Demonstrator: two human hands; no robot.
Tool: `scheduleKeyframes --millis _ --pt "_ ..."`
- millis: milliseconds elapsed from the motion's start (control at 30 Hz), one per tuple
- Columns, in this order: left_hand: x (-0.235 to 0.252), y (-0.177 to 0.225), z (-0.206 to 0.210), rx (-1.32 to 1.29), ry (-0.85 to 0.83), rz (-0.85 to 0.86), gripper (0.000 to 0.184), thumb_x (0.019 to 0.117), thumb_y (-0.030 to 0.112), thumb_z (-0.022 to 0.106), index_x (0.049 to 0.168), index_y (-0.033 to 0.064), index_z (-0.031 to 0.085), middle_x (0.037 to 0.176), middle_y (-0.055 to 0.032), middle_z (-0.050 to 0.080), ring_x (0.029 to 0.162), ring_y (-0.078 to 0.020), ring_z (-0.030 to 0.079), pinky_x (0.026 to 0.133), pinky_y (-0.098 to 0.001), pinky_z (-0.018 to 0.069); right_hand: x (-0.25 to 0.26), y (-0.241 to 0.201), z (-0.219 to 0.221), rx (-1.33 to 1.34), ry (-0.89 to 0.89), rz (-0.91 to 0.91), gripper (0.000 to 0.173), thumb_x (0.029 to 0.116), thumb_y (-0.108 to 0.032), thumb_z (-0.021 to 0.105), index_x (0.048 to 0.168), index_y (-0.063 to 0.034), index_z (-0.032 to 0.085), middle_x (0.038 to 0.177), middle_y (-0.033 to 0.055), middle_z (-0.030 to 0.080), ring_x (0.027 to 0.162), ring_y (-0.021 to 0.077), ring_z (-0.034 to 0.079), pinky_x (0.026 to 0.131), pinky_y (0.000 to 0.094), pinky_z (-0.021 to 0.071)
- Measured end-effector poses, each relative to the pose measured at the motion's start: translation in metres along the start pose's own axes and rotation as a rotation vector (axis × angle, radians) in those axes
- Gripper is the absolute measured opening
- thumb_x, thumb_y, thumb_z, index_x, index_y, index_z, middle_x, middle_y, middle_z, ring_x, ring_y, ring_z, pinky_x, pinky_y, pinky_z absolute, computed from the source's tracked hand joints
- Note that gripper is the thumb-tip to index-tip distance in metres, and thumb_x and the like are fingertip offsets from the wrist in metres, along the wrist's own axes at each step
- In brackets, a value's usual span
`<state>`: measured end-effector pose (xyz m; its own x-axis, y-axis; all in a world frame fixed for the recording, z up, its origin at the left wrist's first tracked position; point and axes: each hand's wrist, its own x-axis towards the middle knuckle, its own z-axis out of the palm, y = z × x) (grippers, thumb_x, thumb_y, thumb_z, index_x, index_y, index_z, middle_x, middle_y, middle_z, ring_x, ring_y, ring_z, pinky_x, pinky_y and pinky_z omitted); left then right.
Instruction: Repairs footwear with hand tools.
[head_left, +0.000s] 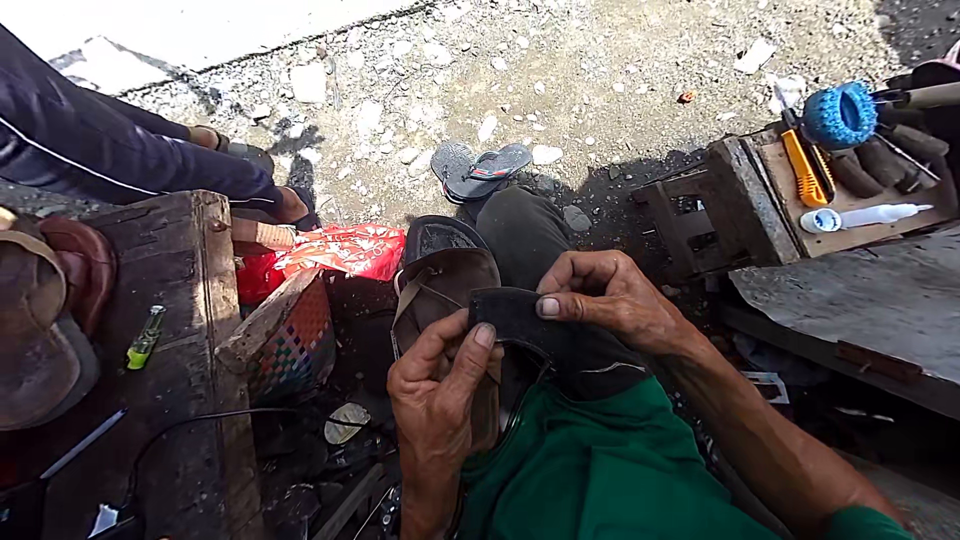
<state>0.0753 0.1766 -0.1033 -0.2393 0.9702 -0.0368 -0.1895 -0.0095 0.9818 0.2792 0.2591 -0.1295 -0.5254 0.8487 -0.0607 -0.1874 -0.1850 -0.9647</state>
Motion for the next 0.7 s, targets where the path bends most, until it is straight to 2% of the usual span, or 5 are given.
scheduleKeyframes --millis 100,233,333,467,700 --pt "-0.001 -0.001 -0.004 -0.107 -0.028 -0.055 0.022 0.0936 0.002 0.068 0.115 -0.0049 0.071 0.099 -0.0122 0.075 0.081 -0.0175 0.074 0.073 -0.0309 0.0648 0.0 0.003 0.001 0.02 -0.007 0.001 0.01 0.0962 -0.013 0.07 0.098 -0.0033 0.071 0.078 -0.0046 0.07 0.069 -0.0003 0.063 0.065 0.0164 0.0525" --pt "-0.002 -0.004 -0.005 -0.014 -0.077 -0.01 0.019 0.0944 0.003 0.066 0.112 -0.0018 0.073 0.097 -0.0061 0.074 0.077 -0.0105 0.07 0.069 -0.025 0.0611 0.002 -0.001 0.007 -0.073 -0.089 -0.058 0.019 0.1002 -0.017 0.066 0.108 0.0003 0.07 0.088 -0.003 0.071 0.076 -0.0008 0.064 0.069 0.0164 0.054" --pt "-0.002 -0.006 -0.003 0.02 -0.105 0.009 0.019 0.0943 0.004 0.064 0.111 -0.0016 0.072 0.098 -0.005 0.073 0.079 -0.0092 0.068 0.069 -0.0236 0.0591 0.005 -0.004 0.013 -0.12 -0.055 -0.09 0.017 0.1015 -0.015 0.063 0.099 -0.001 0.072 0.083 -0.0041 0.069 0.072 -0.0032 0.06 0.065 0.0142 0.0501" --pt "-0.001 -0.006 -0.001 0.03 -0.094 0.028 0.016 0.0948 0.003 0.066 0.108 -0.0031 0.071 0.098 -0.0065 0.073 0.083 -0.0117 0.07 0.074 -0.0266 0.0608 0.006 -0.004 0.014 -0.109 -0.06 -0.077 0.017 0.1027 -0.015 0.061 0.099 -0.0009 0.071 0.081 -0.0036 0.067 0.072 -0.0023 0.06 0.066 0.0147 0.0497" --pt "0.004 -0.009 -0.008 -0.114 -0.186 0.016 0.038 0.0933 -0.002 0.066 0.13 -0.0097 0.062 0.115 -0.0156 0.072 0.099 -0.018 0.07 0.088 -0.0314 0.0596 0.004 0.007 0.012 -0.007 0.008 -0.073 0.016 0.1018 -0.013 0.061 0.099 -0.0008 0.072 0.083 -0.0018 0.07 0.077 0.0009 0.064 0.071 0.0184 0.0532"
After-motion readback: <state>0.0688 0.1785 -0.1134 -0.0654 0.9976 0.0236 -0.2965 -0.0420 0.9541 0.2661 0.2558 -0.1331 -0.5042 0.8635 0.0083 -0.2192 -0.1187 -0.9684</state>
